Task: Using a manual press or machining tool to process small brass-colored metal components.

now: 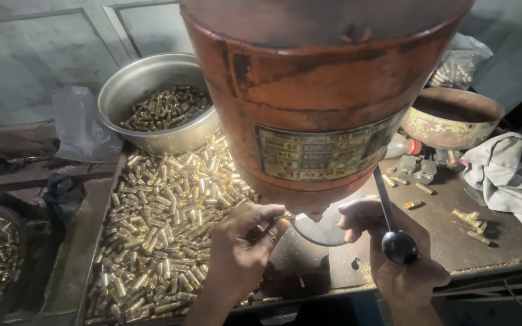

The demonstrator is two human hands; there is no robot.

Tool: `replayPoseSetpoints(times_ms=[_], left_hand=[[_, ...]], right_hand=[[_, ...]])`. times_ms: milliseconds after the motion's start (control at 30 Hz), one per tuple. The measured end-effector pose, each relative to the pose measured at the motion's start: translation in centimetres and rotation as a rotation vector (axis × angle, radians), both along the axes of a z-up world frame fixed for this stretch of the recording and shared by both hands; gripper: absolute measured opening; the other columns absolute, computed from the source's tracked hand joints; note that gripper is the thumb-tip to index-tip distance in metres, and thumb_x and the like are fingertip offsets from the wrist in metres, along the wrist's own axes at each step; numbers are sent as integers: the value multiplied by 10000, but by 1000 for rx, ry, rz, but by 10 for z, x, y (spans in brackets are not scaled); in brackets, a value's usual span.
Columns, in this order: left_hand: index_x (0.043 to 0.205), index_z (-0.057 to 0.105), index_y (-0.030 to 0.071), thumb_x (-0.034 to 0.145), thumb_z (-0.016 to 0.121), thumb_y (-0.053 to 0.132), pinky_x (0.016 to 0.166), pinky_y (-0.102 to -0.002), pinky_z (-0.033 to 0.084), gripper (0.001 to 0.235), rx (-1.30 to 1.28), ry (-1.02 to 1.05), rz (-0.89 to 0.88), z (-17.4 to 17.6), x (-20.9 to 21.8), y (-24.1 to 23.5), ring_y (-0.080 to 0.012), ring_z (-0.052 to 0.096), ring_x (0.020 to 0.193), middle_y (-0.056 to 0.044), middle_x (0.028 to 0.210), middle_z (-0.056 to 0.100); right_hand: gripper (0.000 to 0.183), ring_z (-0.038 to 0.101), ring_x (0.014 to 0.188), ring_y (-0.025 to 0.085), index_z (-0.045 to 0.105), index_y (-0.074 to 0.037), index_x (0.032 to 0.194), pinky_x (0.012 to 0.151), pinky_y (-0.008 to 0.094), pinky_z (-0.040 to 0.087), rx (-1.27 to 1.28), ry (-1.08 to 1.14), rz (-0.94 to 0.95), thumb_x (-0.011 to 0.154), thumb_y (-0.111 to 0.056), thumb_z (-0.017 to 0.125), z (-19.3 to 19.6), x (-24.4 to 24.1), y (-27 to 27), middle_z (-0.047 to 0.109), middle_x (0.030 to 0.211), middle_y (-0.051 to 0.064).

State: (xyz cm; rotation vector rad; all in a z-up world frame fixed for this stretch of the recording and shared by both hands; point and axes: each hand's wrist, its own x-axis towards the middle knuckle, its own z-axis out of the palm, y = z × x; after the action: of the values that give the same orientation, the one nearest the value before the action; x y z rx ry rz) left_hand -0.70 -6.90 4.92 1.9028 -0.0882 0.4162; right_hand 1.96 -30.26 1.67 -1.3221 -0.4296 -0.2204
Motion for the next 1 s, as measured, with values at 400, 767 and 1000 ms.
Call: replayPoseSetpoints(times_ms=[400, 767, 1000], left_hand=[[954, 799, 30, 849, 797, 85, 643, -287, 583, 118, 15, 7, -38, -5, 13, -1, -156, 747, 746, -73, 880, 768], [1039, 796, 14, 881, 750, 27, 709, -291, 586, 164, -159, 94, -146, -4, 19, 1, -142, 725, 834, -75, 963, 764], [1031, 808, 58, 871, 763, 64, 685, -302, 595, 167, -85, 86, -117, -3, 21, 3, -147, 745, 796, -68, 925, 785]], right_hand=[[811, 605, 947, 265, 547, 201, 1325, 877, 377, 476, 182, -35, 167, 956, -503, 713, -14, 9, -6, 651, 1071, 251], [555, 608, 929, 273, 561, 161, 1305, 878, 393, 495, 275, 1, 118, 933, -226, 698, -33, 15, -8, 645, 1013, 250], [471, 618, 898, 256, 579, 181, 1197, 905, 392, 503, 292, -54, 133, 981, -219, 704, -38, 15, -5, 651, 967, 241]])
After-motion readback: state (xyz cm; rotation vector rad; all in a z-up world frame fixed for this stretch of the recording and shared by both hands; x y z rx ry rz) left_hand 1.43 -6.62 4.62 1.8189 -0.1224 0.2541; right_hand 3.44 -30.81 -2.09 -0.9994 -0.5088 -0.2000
